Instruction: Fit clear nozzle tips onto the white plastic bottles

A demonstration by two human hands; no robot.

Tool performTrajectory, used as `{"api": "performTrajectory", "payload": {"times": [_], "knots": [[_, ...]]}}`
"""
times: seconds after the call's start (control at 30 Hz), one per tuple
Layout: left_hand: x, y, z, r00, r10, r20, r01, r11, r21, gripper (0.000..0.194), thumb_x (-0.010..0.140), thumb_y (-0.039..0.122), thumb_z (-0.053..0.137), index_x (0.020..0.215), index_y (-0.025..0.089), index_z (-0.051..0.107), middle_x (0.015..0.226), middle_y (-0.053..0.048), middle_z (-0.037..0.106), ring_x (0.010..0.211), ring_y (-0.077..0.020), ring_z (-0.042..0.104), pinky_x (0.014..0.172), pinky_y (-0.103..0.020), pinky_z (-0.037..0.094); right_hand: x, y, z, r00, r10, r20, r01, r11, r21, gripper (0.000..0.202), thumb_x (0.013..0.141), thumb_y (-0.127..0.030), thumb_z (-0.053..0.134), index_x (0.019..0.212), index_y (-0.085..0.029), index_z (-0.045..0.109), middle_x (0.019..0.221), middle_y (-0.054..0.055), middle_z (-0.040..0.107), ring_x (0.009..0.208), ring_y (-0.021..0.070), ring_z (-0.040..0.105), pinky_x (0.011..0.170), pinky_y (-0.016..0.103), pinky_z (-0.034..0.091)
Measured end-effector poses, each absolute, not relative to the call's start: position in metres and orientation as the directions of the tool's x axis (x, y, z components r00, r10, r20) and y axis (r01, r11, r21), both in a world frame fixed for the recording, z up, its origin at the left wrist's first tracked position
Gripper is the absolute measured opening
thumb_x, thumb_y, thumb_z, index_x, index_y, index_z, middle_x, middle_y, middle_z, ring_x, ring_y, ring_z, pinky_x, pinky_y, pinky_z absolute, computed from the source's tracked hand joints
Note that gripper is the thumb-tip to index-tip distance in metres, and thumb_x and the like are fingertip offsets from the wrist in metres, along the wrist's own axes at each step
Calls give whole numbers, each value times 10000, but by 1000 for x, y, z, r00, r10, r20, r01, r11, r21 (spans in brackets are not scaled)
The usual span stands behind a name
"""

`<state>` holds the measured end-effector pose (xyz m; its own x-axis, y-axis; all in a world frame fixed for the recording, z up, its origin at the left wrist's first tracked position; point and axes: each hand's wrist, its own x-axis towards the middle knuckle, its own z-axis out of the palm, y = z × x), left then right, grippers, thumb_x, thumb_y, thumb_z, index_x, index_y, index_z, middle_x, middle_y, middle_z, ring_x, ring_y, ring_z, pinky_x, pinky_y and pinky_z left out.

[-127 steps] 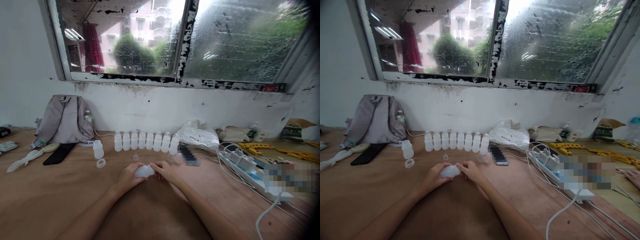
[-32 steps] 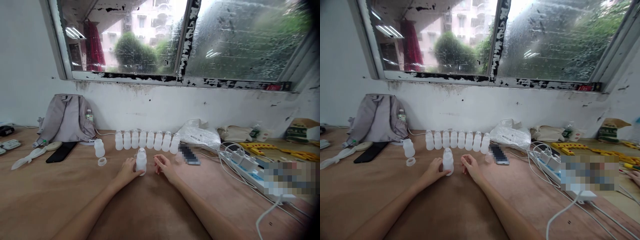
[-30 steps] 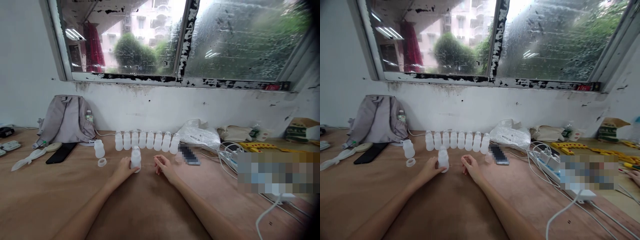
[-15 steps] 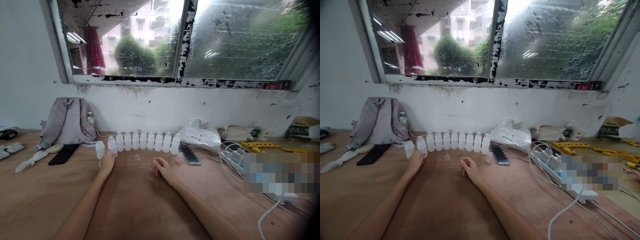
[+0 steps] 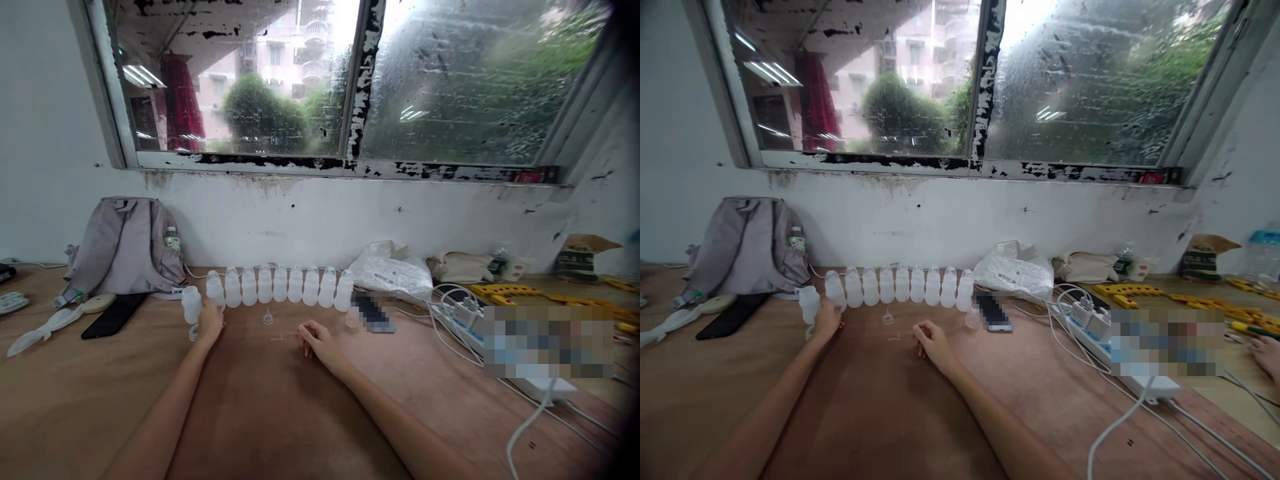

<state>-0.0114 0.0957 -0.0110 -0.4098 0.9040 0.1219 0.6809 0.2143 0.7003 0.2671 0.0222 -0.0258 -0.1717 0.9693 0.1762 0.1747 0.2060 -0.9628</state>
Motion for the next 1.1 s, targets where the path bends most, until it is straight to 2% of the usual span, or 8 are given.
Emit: {"api": "performTrajectory", "payload": {"times": [0.27,0.4,0.47,0.6,0.73,0.83,0.97,1.1], "knots": [[1,66,4,-334,940,70,668,184,722,498,807,190,460,1232,31,254,495,-23,617,446,-174,612,437,-209,436,266,18,-22,-190,964,187,283,236,-930,312,781,-471,424,686,-180,481,517,-46,503,362,79,447,366,195,327],[10,35,5,-242,967,82,710,119,695,620,814,254,455,1311,71,133,610,-33,647,425,-158,588,434,-229,434,264,17,-24,-222,940,259,463,335,-820,291,811,-369,413,612,-174,494,510,-23,529,416,92,474,437,203,351],[8,21,3,-136,970,203,791,-17,611,502,820,247,428,1275,129,252,831,-73,653,553,-153,619,519,-244,461,261,17,-24,-232,921,312,567,389,-726,266,812,-319,428,612,-171,523,533,-6,562,482,110,508,488,210,358],[-11,6,-2,132,907,401,933,-250,258,234,840,237,353,1014,188,502,1056,-64,552,855,-195,582,676,-281,453,249,18,-22,-237,908,346,746,398,-534,232,812,-289,447,655,-173,574,647,35,623,603,143,551,541,224,343],[-34,12,-4,102,910,401,989,-137,59,206,827,199,354,961,155,505,1007,-93,529,881,-218,535,727,-302,425,230,31,-23,-251,882,398,815,414,-405,169,817,-262,449,726,-193,573,780,49,627,737,162,565,607,235,350],[-47,23,-6,73,926,372,997,-65,-33,166,804,180,386,896,118,508,966,-126,534,900,-240,511,811,-335,381,214,49,-24,-169,893,418,824,361,-438,85,787,-261,499,801,-194,547,823,46,606,786,169,552,638,242,363],[-56,36,-11,36,955,295,999,-29,-27,211,819,251,397,937,98,481,929,-142,559,884,-256,521,795,-351,382,200,72,-25,-81,902,424,847,286,-447,218,729,-330,577,877,-174,545,908,77,583,894,219,515,729,301,359],[-55,40,-11,-15,967,253,999,7,33,253,826,259,408,1016,94,440,926,-145,578,902,-264,537,765,-342,396,199,75,-24,-106,899,425,842,308,-442,132,747,-302,548,757,-171,566,894,68,574,894,209,504,742,302,349]]}}
